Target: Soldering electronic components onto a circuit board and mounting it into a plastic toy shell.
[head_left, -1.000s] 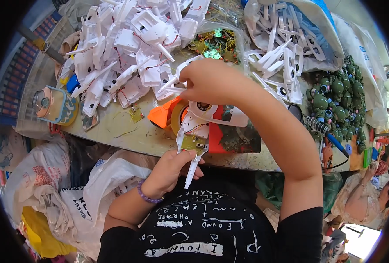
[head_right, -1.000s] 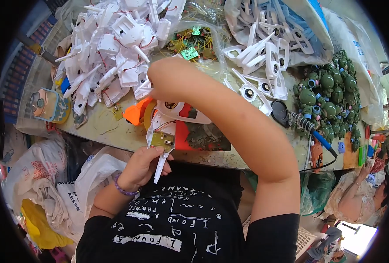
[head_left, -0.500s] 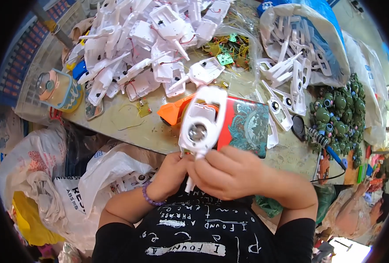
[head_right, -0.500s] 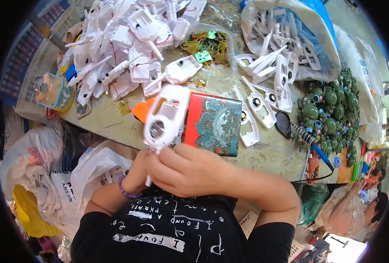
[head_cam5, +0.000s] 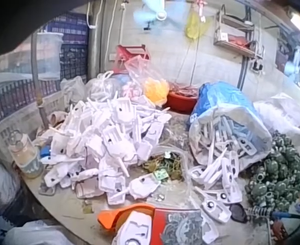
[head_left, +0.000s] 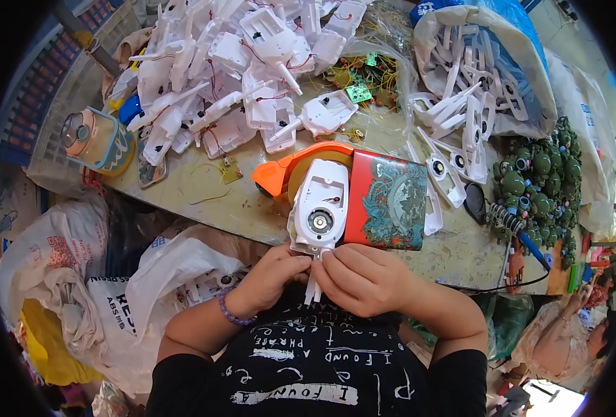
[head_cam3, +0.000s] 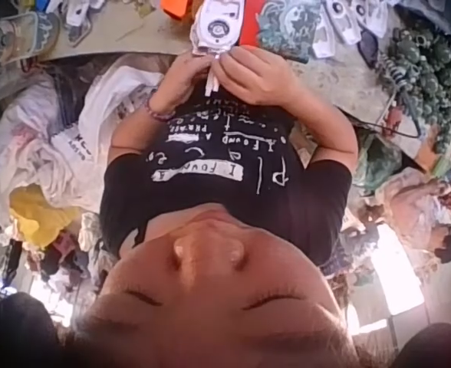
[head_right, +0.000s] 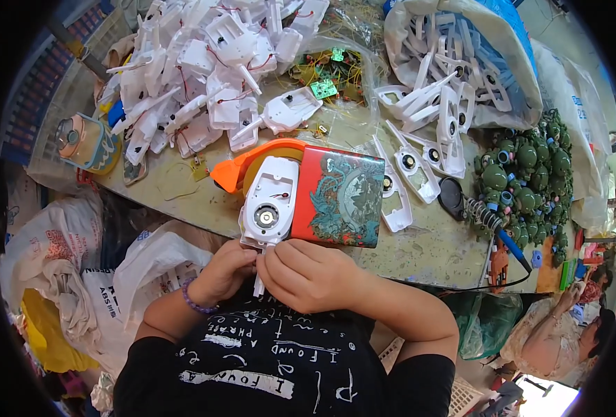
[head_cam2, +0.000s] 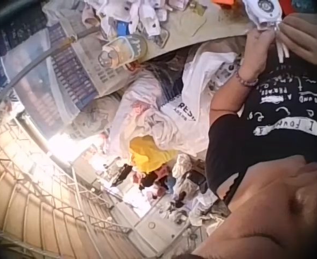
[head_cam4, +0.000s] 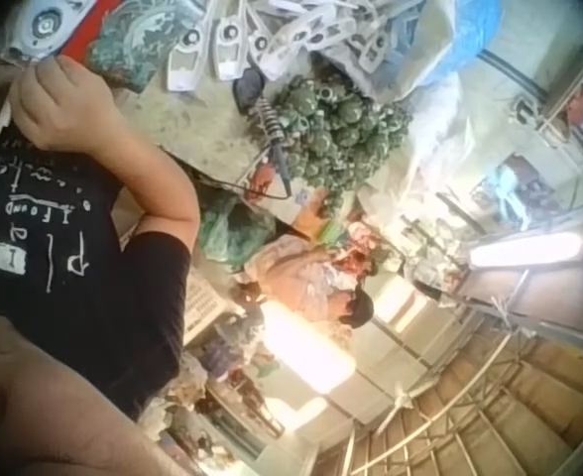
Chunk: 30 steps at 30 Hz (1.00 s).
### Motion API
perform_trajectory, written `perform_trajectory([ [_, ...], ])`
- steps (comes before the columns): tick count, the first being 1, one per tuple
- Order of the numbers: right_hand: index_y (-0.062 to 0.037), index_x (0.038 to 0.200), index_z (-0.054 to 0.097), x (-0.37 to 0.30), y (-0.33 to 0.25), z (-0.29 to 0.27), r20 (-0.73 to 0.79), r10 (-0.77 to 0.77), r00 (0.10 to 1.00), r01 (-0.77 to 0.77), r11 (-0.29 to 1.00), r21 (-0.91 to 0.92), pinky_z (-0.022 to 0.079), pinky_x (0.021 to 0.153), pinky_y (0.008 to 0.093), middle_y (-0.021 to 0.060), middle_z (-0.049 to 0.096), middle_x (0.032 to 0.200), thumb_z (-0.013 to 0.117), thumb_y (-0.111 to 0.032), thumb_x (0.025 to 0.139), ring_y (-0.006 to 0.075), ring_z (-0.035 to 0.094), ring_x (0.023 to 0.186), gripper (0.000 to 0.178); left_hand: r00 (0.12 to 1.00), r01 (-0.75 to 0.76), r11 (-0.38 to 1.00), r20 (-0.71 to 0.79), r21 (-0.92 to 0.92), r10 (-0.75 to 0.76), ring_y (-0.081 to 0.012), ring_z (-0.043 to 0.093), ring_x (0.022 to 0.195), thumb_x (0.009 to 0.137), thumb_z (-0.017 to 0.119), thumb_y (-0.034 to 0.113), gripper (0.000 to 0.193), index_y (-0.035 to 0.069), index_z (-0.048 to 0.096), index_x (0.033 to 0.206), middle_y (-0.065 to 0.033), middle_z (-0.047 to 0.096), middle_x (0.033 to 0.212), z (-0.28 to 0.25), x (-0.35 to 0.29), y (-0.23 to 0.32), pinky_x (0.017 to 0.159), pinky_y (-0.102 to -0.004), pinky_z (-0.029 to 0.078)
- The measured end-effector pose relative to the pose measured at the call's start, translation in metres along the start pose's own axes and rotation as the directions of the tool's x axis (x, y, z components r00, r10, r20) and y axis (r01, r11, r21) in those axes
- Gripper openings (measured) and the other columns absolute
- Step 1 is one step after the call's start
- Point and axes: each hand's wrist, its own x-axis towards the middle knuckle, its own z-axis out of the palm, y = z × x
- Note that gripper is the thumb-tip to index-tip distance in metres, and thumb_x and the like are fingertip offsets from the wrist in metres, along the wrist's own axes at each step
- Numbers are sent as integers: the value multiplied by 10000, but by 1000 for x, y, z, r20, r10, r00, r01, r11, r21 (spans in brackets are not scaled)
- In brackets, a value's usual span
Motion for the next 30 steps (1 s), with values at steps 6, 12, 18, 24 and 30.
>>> perform_trajectory([
  [6,11,984,662,4,-4,-9,79,20,997,-25,998,61,548,761,308,101,644,993,653,-129,730,209,632,865,289,995,89,996,-55,-11,-89,-118,601,917,980,478,357,428,17,533,1234,-58,609,1096,1,3,-2,818,-256,490],
  [12,-11,991,665,2,-10,-1,95,86,992,-106,967,231,545,788,349,105,657,1025,690,-150,792,242,641,889,244,987,19,996,-155,-91,-33,-96,592,868,972,530,369,412,32,537,1210,-42,614,1051,11,11,-5,735,-236,490],
  [18,-36,991,671,-11,-16,-16,-78,138,987,-106,942,319,545,736,369,109,673,1000,750,-123,725,268,642,877,290,986,-69,942,-119,328,114,-116,623,765,862,657,359,434,-2,599,1095,-29,645,797,-27,-36,-5,655,-262,515],
  [24,-32,989,671,-38,-24,-10,-68,294,953,-236,869,435,530,685,348,101,673,971,717,-39,709,269,643,827,284,804,595,504,-464,627,-372,-149,660,728,828,693,282,444,-33,618,1130,-122,690,906,-106,-172,61,694,-286,526],
  [30,-50,975,673,-36,-34,6,-17,262,965,-218,836,503,530,668,339,74,670,959,750,-30,677,249,649,804,309,635,772,66,-763,632,-124,-288,640,974,822,656,400,556,18,592,1221,-189,679,1035,-137,-216,24,870,-356,482],
])
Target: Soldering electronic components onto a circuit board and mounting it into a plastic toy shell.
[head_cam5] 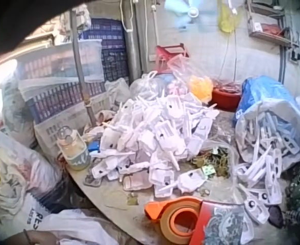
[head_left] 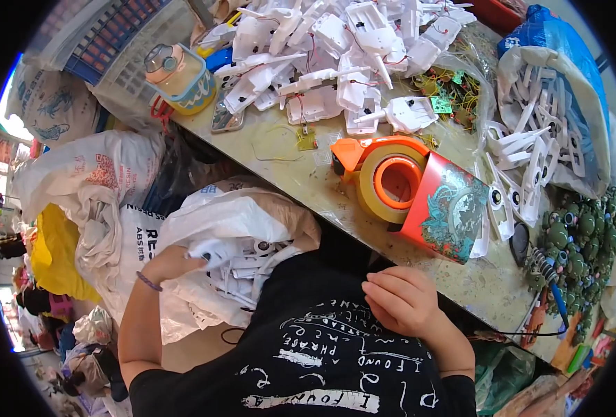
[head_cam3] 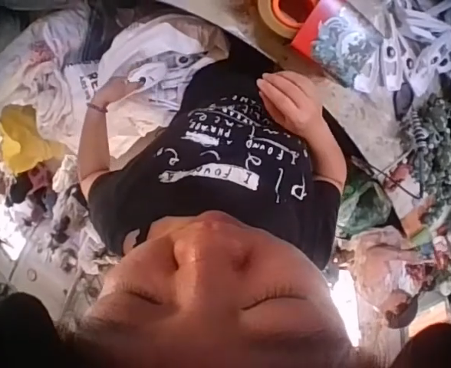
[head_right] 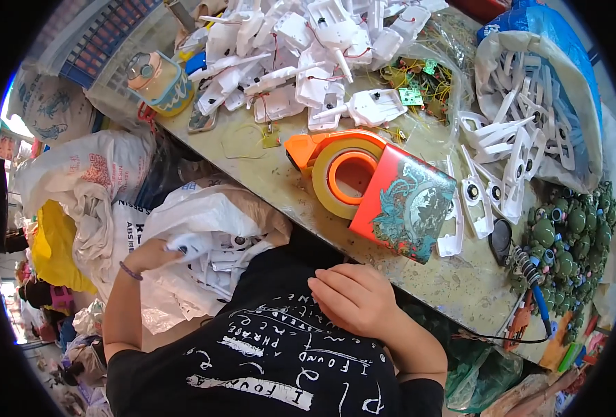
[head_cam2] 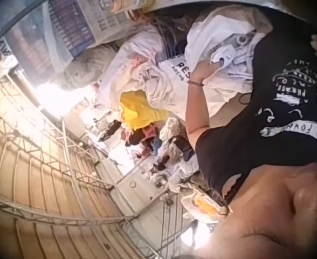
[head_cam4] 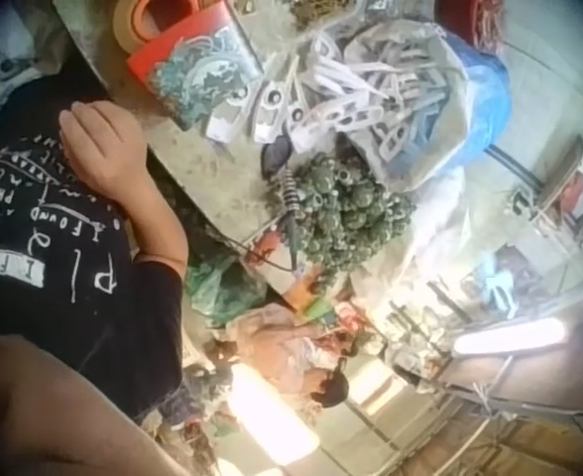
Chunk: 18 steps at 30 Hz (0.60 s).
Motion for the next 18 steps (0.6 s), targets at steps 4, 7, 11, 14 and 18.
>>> perform_trajectory([
  [4,-32,993,671,-8,12,26,199,230,953,-279,922,267,524,765,361,135,671,984,740,-84,751,282,648,894,257,950,28,962,-292,-273,-111,-260,658,880,819,653,418,546,-2,626,1168,-172,691,983,-1,5,-35,815,-338,495],
  [7,0,1218,561,-23,31,77,537,435,723,-655,680,330,500,883,384,199,614,1133,684,-210,841,329,613,1018,449,931,2,964,-351,-266,-99,-315,663,816,853,615,452,524,-30,667,1053,-189,693,937,3,10,-21,767,-385,499],
  [11,32,1389,382,-36,53,169,324,542,775,-533,837,-125,467,955,427,243,535,1268,660,-408,845,369,571,1112,753,919,55,988,-395,145,7,-379,645,797,852,583,574,617,-30,693,790,-261,655,851,32,33,-46,739,-446,495],
  [14,41,1314,450,-12,62,200,435,524,732,-521,842,-137,473,926,452,283,513,1286,635,-458,840,401,561,1120,713,855,160,962,-518,222,-22,-362,651,783,873,543,580,633,-27,685,766,-234,655,785,53,29,-24,738,-449,492],
  [18,32,1068,624,27,75,233,653,637,410,-825,564,-33,508,802,437,273,651,988,604,-364,861,391,646,896,448,804,67,995,-595,71,-11,-382,641,771,895,530,540,573,3,692,775,-212,664,795,57,36,-25,707,-462,490],
])
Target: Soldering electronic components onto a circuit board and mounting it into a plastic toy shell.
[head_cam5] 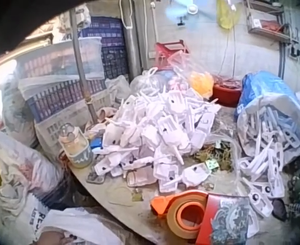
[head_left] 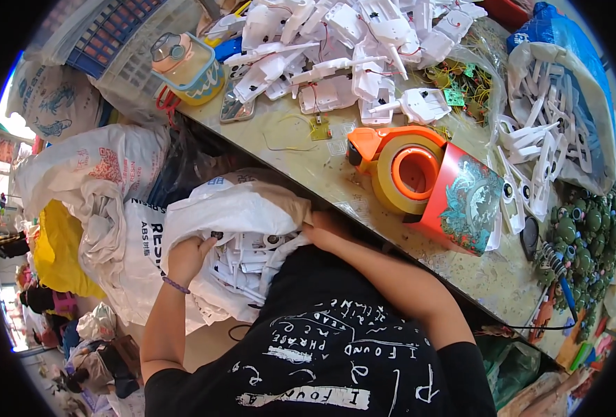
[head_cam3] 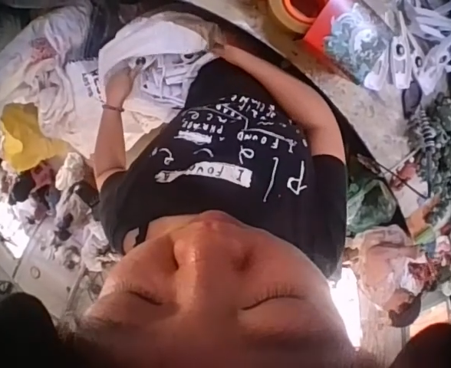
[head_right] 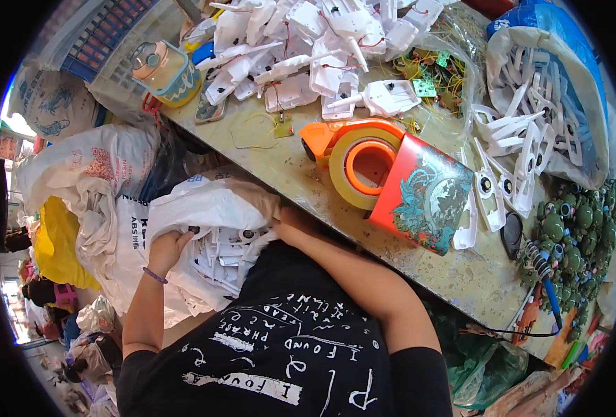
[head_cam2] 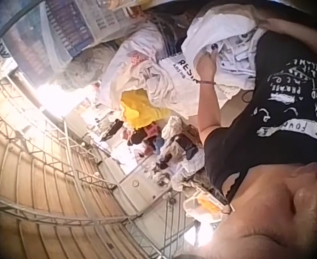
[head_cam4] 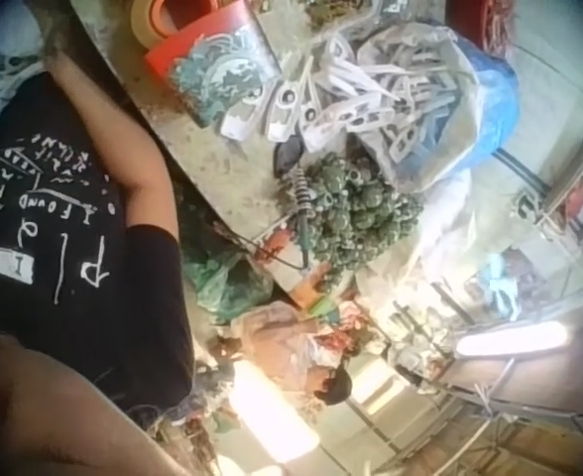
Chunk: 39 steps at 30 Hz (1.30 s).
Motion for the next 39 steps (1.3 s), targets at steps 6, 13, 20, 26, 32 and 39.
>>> perform_trajectory([
  [6,62,922,645,-22,-41,-10,-93,-249,964,266,894,359,502,731,447,271,647,838,589,-245,849,431,633,802,320,988,75,996,-131,-39,-79,-360,630,765,841,654,458,470,-11,660,835,-191,657,828,-14,-7,-5,666,-432,479],
  [13,-16,959,616,-26,-92,-43,12,-153,988,86,621,779,437,557,268,19,602,759,558,-181,929,107,546,628,177,934,-245,929,191,-277,303,-371,636,788,734,722,423,424,72,653,963,-167,655,854,-5,-76,68,687,-421,498],
  [20,-5,959,619,-40,-118,-72,9,-242,970,134,565,814,446,582,272,25,613,795,567,-195,923,98,555,675,200,665,-474,789,428,-391,612,-365,638,741,850,631,358,289,84,662,934,-186,651,782,25,-85,45,658,-424,498],
  [26,-8,920,595,-39,-108,-67,-236,-294,926,327,938,114,504,663,418,180,645,820,606,-197,805,320,642,744,222,646,-526,779,434,-342,627,-401,618,657,878,601,350,354,2,640,825,-226,622,695,3,-56,73,629,-461,495],
  [32,-20,872,593,-55,-68,-32,-218,-487,846,420,859,-291,534,695,439,181,661,848,578,-130,801,352,658,791,132,548,-647,722,508,-246,665,-380,629,675,874,614,390,376,17,635,839,-208,643,736,11,-30,101,644,-455,500],
  [39,17,877,550,-57,-43,-35,-131,-367,921,343,923,-176,510,741,486,232,634,834,554,-133,800,406,634,806,169,929,-130,966,-367,-223,40,-341,612,1010,777,743,300,479,2,601,1123,-191,628,1099,-35,73,1,850,-386,473],
])
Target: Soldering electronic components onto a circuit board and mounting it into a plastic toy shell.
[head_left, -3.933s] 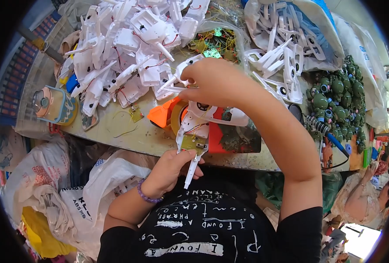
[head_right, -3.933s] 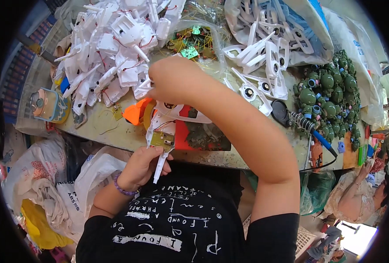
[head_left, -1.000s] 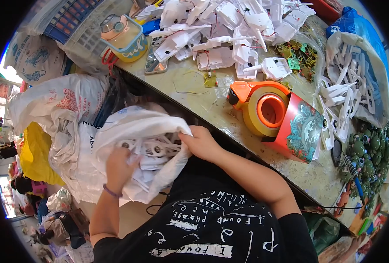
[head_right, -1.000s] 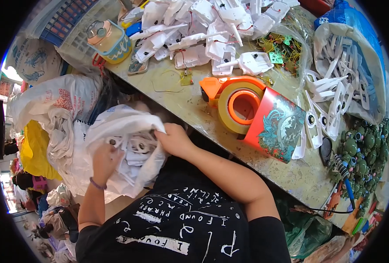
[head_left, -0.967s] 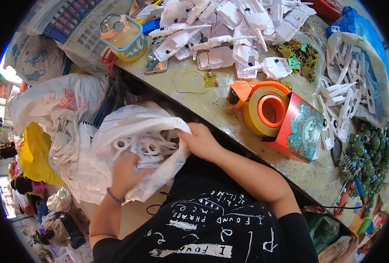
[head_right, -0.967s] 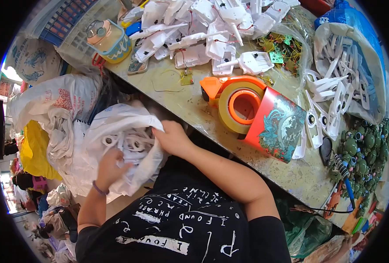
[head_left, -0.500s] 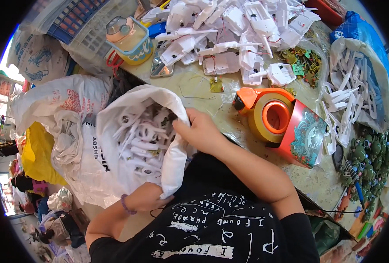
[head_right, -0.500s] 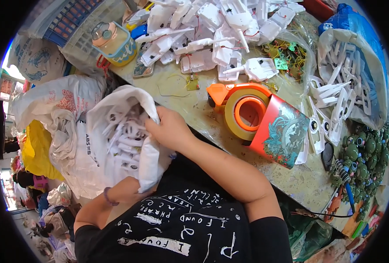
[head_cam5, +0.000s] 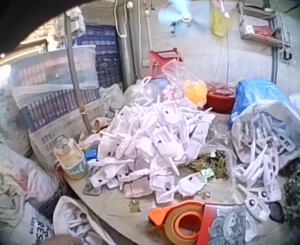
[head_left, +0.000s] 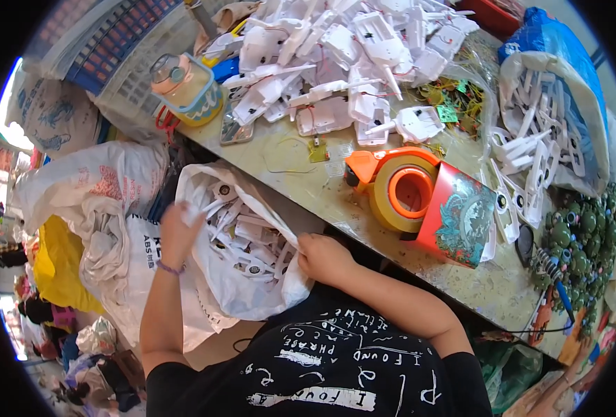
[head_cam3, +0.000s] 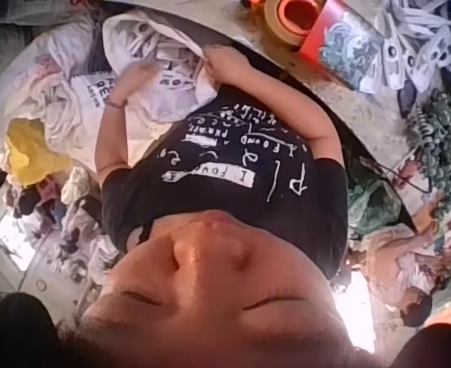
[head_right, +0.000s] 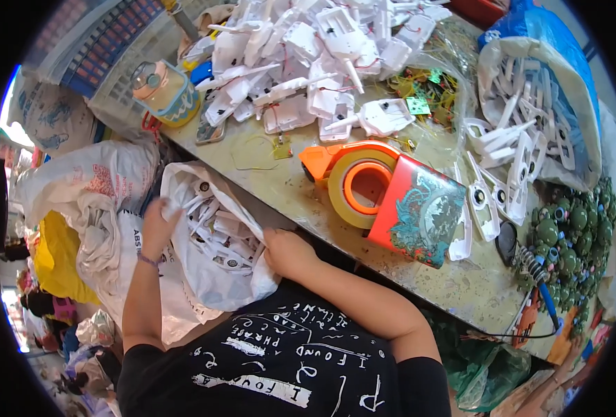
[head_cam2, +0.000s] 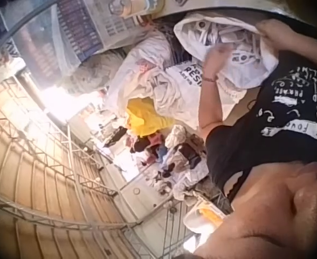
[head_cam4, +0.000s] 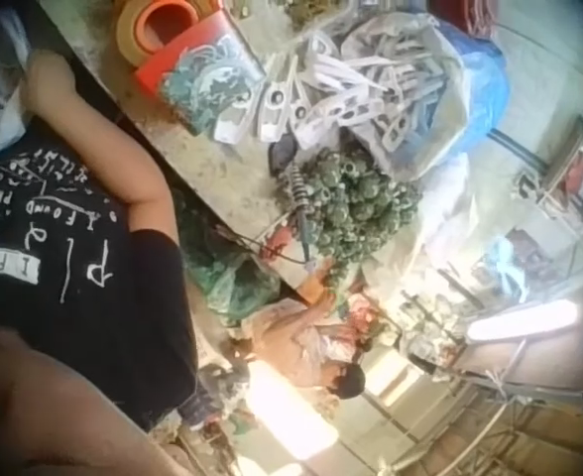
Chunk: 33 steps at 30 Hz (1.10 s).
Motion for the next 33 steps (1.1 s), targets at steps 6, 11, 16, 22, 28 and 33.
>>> perform_trajectory([
  [6,-7,966,461,0,5,3,-19,37,999,-36,999,20,501,683,509,246,621,811,568,-160,824,422,625,767,234,787,615,637,309,-464,-535,-261,507,1074,794,672,580,936,57,282,1465,-140,490,1306,31,-14,-107,884,-332,431],
  [11,-5,1074,467,-3,2,1,-52,53,997,-57,994,-94,518,643,486,223,628,818,593,-215,839,401,635,727,339,743,670,527,481,-524,-466,-260,404,1265,846,632,534,863,56,277,1472,-122,398,1423,32,-37,-34,975,-344,388],
  [16,-26,1323,413,-13,-16,-22,-136,-52,989,7,948,-317,546,596,390,155,580,1035,668,-360,815,319,657,714,659,911,137,909,-311,-393,-271,-338,328,1350,814,745,281,863,-52,257,1443,-243,313,1465,40,-12,-22,1125,-396,261],
  [22,-60,1179,570,-57,-11,-52,-142,-321,937,295,939,-174,536,731,362,130,630,1058,677,-263,841,273,643,877,408,845,-534,789,-218,-304,489,-297,499,1238,852,654,124,332,19,612,1164,-130,593,1243,-6,56,106,1043,-413,364],
  [28,-68,1063,644,-101,-14,-90,-136,-257,957,265,963,42,528,745,359,89,669,965,659,-235,865,264,646,868,260,669,-740,639,-333,-211,665,-313,591,1085,826,682,179,294,33,662,1081,-153,638,1139,6,138,247,936,-378,455],
  [33,-72,1051,664,-124,-6,-99,-258,-183,949,213,973,92,537,713,349,88,676,927,696,-196,840,258,657,840,247,645,-764,632,-170,-131,745,-282,626,932,811,688,185,261,31,676,1021,-125,659,1015,12,171,278,817,-362,490],
])
